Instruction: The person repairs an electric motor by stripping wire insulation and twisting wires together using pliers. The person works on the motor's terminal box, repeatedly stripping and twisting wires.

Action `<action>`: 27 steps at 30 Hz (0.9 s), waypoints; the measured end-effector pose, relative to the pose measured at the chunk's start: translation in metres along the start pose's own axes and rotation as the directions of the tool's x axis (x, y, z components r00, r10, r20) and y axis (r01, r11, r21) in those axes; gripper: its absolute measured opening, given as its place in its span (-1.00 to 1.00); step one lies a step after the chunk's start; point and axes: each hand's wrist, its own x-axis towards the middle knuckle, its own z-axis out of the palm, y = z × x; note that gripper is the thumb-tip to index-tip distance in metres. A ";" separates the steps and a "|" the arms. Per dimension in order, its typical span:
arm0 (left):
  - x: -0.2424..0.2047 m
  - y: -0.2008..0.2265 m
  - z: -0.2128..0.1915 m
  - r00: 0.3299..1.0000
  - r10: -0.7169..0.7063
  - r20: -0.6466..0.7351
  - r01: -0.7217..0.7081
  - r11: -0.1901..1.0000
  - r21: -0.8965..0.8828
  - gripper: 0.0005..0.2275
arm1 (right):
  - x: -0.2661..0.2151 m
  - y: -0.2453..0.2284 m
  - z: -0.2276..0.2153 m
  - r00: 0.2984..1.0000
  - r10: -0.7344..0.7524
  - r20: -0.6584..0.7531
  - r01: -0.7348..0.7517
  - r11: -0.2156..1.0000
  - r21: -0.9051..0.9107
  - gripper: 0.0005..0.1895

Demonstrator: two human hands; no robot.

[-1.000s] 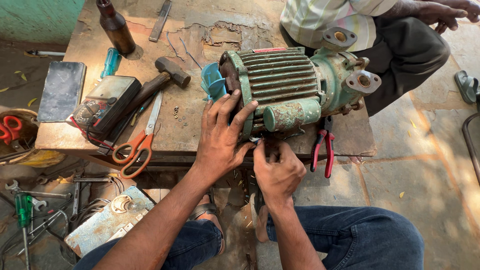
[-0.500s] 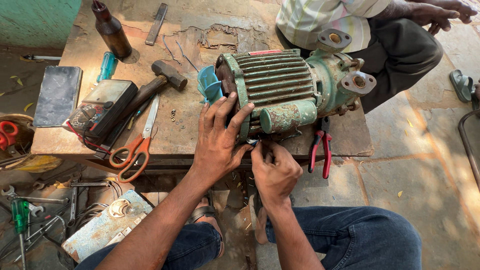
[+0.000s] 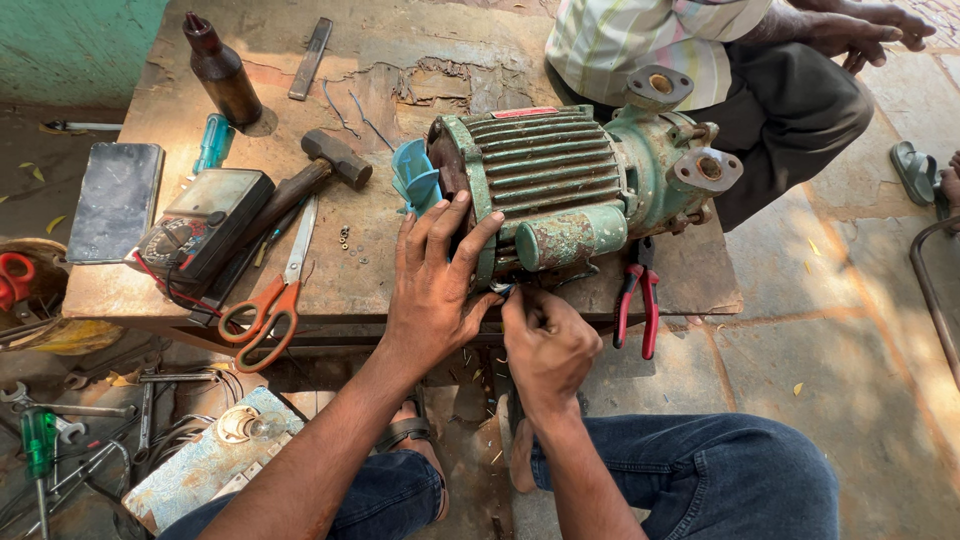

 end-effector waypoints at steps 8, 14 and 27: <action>-0.001 0.000 -0.001 0.999 -0.018 0.030 0.018 1.000 0.005 -0.12 | 0.006 0.042 0.009 0.721 0.543 0.431 -0.686 0.466 0.559 -0.65; 0.001 0.000 -0.003 0.998 -0.030 0.052 0.030 1.000 -0.001 -0.07 | 0.047 0.110 -0.066 0.897 0.435 0.076 -0.362 0.823 -0.438 -0.52; -0.015 0.031 -0.034 0.980 -0.171 -0.101 0.170 0.985 -0.022 -0.28 | 0.051 0.114 -0.105 0.479 0.739 0.473 -0.827 0.561 -0.038 -0.79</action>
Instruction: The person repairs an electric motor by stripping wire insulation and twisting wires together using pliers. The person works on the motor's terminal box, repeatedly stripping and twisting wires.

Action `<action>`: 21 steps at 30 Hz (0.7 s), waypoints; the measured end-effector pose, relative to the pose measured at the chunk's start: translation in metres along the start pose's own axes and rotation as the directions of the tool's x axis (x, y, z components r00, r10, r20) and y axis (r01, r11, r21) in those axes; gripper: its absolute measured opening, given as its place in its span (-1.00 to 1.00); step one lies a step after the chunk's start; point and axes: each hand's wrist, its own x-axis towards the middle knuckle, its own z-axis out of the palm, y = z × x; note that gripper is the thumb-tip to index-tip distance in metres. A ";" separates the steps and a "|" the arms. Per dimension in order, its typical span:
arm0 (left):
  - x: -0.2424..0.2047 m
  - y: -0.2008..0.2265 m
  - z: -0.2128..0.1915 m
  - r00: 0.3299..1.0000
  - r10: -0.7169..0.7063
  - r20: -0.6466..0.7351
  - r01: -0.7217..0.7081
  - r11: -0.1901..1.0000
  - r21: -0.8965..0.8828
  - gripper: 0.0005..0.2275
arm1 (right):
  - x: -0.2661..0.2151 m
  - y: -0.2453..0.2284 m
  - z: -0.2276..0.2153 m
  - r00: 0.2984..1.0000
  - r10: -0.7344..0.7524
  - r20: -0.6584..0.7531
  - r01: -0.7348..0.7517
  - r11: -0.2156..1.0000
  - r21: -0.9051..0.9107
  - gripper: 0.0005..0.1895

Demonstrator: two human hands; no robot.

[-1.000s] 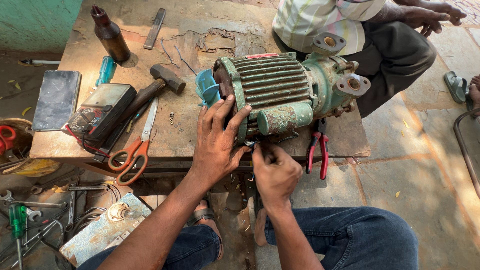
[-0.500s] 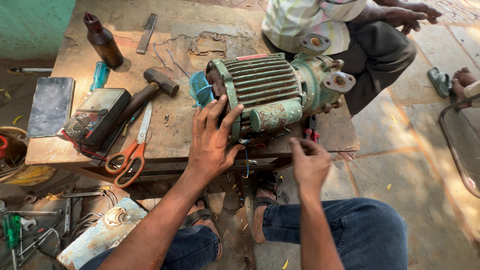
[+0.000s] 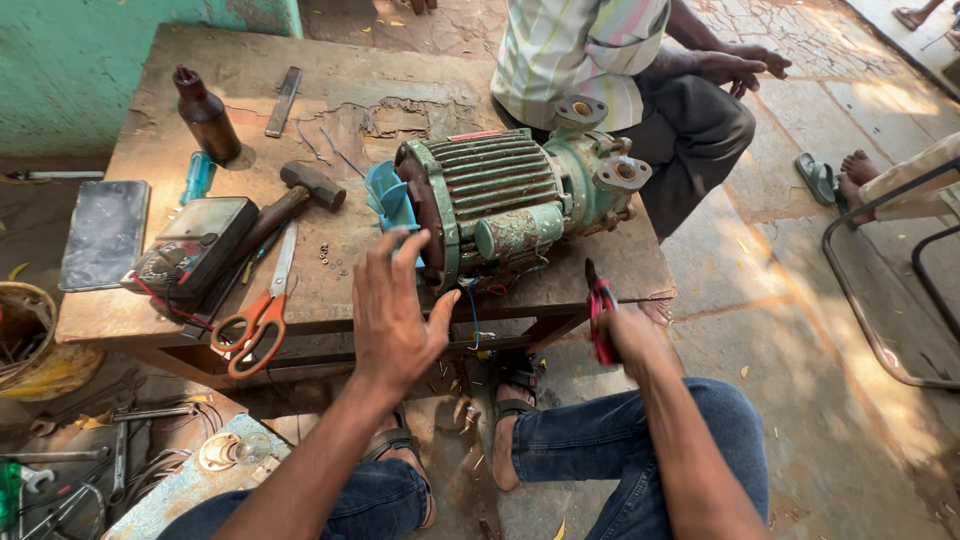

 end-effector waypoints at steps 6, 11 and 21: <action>-0.035 0.047 0.036 0.484 -0.332 0.810 0.647 0.759 -0.076 -0.42 | -0.116 0.085 0.034 0.908 -0.154 0.389 0.087 0.979 0.186 -0.58; -0.057 0.053 0.072 0.504 -0.278 0.818 0.836 0.395 -0.381 -0.55 | -0.151 0.045 0.069 0.766 -0.635 0.104 0.550 0.562 -0.618 -0.42; -0.065 0.047 0.104 0.434 -0.296 0.851 0.836 -0.220 -0.503 -0.66 | -0.179 0.004 0.098 0.822 -0.568 0.041 0.211 0.237 -0.948 -0.07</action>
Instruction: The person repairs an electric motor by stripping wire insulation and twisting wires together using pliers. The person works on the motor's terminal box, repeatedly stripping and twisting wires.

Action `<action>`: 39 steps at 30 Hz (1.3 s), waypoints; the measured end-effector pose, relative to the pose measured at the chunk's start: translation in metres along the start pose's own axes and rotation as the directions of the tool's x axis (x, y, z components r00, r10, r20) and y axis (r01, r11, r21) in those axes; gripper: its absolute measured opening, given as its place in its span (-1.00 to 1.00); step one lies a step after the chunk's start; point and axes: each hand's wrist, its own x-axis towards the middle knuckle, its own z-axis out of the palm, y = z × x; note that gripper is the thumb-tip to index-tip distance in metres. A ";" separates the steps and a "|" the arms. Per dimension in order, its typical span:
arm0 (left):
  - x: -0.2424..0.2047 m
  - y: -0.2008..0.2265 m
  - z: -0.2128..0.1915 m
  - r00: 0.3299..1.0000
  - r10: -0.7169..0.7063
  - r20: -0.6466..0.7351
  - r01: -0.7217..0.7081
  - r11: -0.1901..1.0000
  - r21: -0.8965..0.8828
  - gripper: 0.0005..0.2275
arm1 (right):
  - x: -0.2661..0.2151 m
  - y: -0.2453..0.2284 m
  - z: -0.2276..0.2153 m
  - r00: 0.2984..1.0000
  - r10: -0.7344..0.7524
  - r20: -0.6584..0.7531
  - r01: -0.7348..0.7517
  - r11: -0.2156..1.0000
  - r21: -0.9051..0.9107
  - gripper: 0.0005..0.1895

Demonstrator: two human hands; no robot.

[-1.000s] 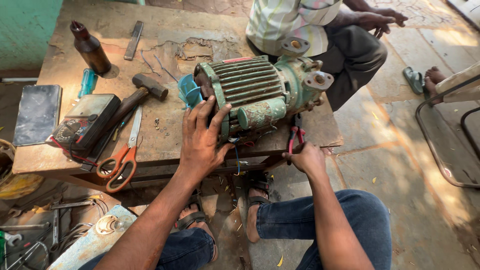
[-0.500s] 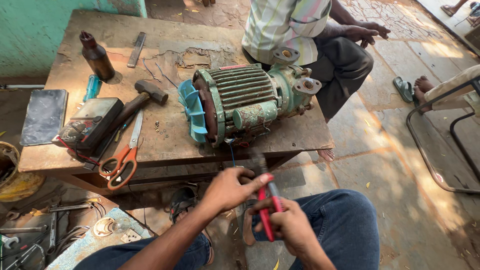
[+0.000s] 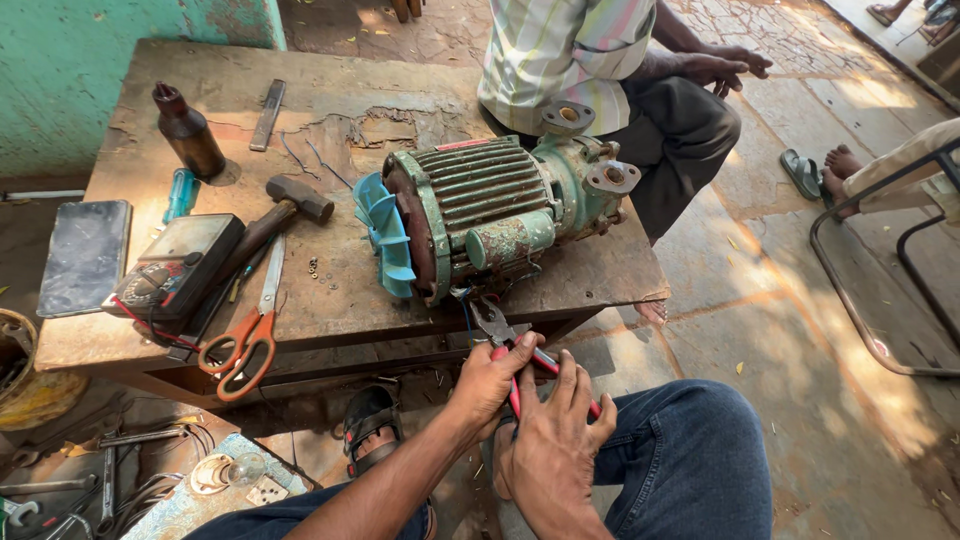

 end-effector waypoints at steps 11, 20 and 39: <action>-0.002 0.016 -0.009 0.967 0.064 0.248 -0.052 0.997 -0.054 -0.64 | -0.002 -0.003 0.027 0.984 -0.099 -0.146 0.064 0.971 -0.228 -0.17; 0.001 0.017 -0.014 0.960 0.033 0.277 -0.012 0.997 -0.075 -0.66 | 0.001 -0.007 0.026 0.981 -0.060 -0.183 0.047 0.996 -0.078 -0.11; -0.004 0.015 0.011 0.992 -0.098 -0.083 0.090 0.992 -0.091 -0.73 | 0.006 0.033 0.007 0.934 0.114 0.339 -0.353 0.150 0.923 -0.40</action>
